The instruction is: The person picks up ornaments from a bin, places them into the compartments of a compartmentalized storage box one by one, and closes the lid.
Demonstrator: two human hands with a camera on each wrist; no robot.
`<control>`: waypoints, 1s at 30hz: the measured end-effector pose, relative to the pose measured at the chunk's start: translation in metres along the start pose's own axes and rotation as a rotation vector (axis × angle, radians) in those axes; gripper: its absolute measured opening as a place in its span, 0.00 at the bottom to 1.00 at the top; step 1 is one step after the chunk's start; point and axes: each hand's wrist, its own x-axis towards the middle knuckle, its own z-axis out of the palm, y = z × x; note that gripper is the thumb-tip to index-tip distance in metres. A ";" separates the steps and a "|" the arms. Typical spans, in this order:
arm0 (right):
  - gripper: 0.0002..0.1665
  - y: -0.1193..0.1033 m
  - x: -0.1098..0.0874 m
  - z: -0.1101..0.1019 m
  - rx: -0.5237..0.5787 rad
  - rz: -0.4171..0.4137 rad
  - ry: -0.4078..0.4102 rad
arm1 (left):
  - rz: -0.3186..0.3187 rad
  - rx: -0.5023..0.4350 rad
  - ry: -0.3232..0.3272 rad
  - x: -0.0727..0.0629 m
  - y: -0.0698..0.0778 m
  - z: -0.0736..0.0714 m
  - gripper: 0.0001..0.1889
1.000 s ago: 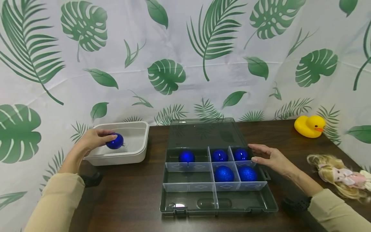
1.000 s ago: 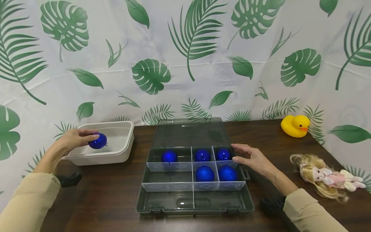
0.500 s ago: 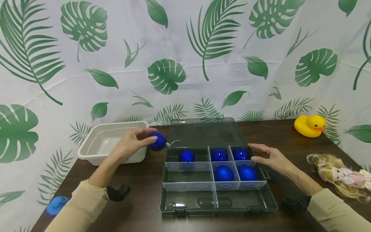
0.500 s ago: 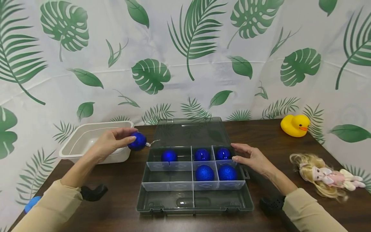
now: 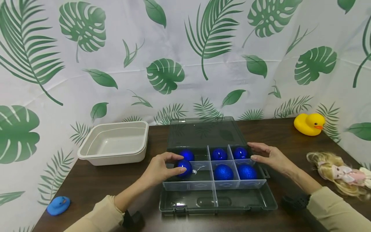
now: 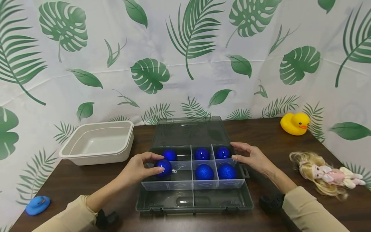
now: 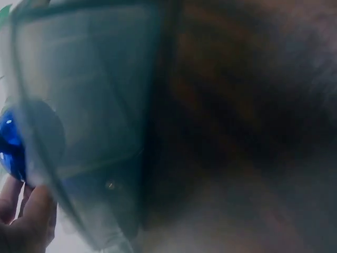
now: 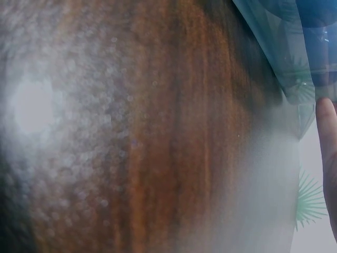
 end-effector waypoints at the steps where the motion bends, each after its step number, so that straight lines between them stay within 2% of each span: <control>1: 0.32 0.000 0.000 0.000 0.001 0.003 0.000 | 0.004 0.001 0.006 -0.001 -0.001 0.003 0.18; 6: 0.32 0.000 0.000 0.000 0.013 0.013 -0.003 | 0.042 0.016 0.040 -0.005 -0.004 0.013 0.17; 12: 0.32 -0.001 -0.001 0.001 0.015 0.008 -0.003 | 0.083 -0.002 0.060 -0.007 -0.005 0.018 0.16; 18: 0.32 -0.002 0.000 0.000 0.010 -0.004 -0.002 | 0.145 0.138 0.106 -0.009 -0.007 0.019 0.14; 22: 0.32 -0.002 0.000 -0.001 0.009 -0.005 -0.007 | 0.177 0.192 0.079 -0.008 -0.007 0.016 0.12; 24: 0.32 -0.001 0.000 -0.002 0.010 -0.006 -0.020 | 0.166 0.180 0.061 -0.005 -0.005 0.009 0.11; 26: 0.31 0.000 0.003 -0.004 0.018 0.005 -0.037 | 0.121 0.155 0.062 0.001 -0.003 -0.002 0.10; 28: 0.31 0.000 0.005 -0.008 0.031 0.022 -0.061 | 0.046 0.097 0.083 0.012 -0.002 -0.015 0.10; 30: 0.31 0.001 0.010 -0.014 0.062 0.047 -0.075 | -0.048 -0.001 0.103 0.027 -0.002 -0.030 0.12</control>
